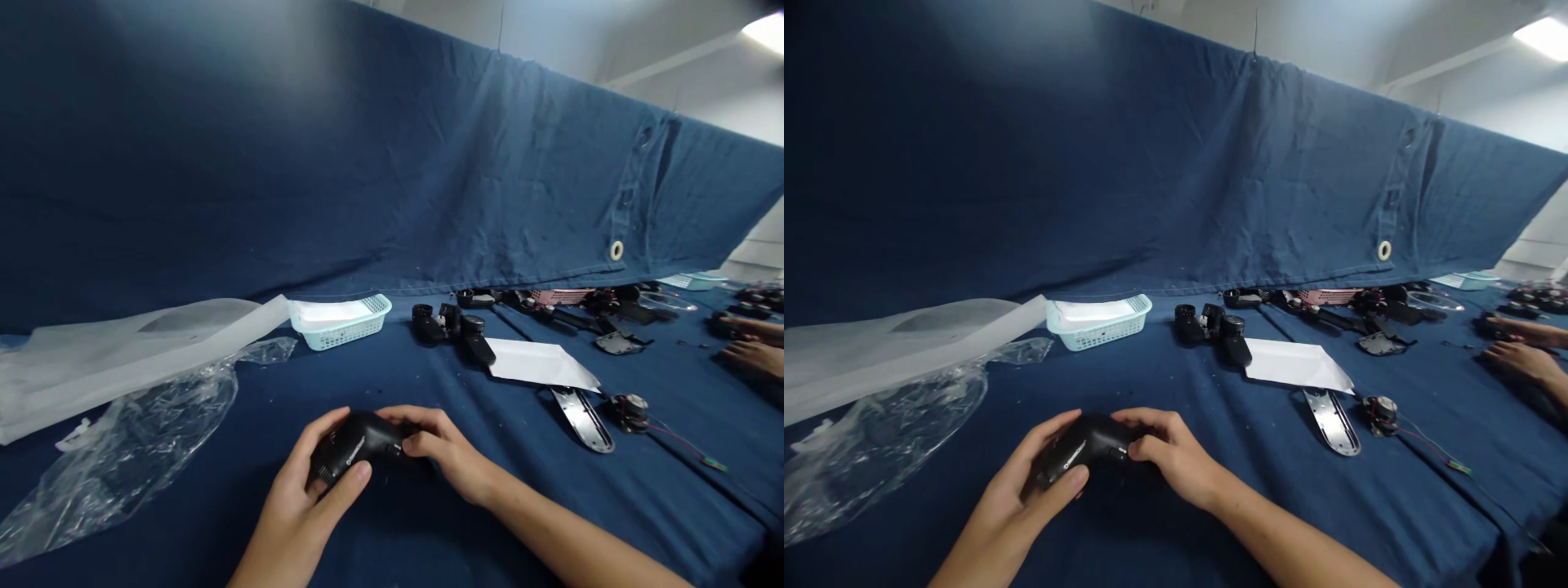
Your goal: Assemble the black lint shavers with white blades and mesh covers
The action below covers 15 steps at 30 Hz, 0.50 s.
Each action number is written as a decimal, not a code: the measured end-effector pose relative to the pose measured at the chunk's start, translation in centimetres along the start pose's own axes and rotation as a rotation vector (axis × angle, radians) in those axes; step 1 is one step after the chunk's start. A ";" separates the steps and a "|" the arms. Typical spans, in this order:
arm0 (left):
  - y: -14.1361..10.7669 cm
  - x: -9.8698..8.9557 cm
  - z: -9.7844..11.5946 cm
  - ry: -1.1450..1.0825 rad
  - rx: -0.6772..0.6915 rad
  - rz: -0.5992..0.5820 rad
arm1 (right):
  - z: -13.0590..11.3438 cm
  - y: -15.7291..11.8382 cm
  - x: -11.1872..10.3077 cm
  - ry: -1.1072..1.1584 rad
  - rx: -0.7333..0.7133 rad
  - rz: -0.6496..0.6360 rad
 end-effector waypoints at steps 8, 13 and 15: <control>0.4 -0.7 -0.7 -0.072 -0.017 0.084 | 0.3 0.2 0.5 0.104 0.009 -0.041; 0.8 -0.7 -0.2 -0.050 -0.020 0.124 | 1.0 -0.1 1.7 0.278 0.141 -0.191; 0.8 -0.7 -0.1 -0.016 -0.011 0.100 | 1.0 -0.3 2.0 0.295 0.152 -0.216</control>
Point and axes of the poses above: each hand's wrist, its own y-axis towards the middle knuckle, its own x-axis out of the palm, z = x × y, the point moved 4 cm from there along y, towards the middle knuckle, and after that the axes turned 15 degrees about -y, right-handed, at the moved point
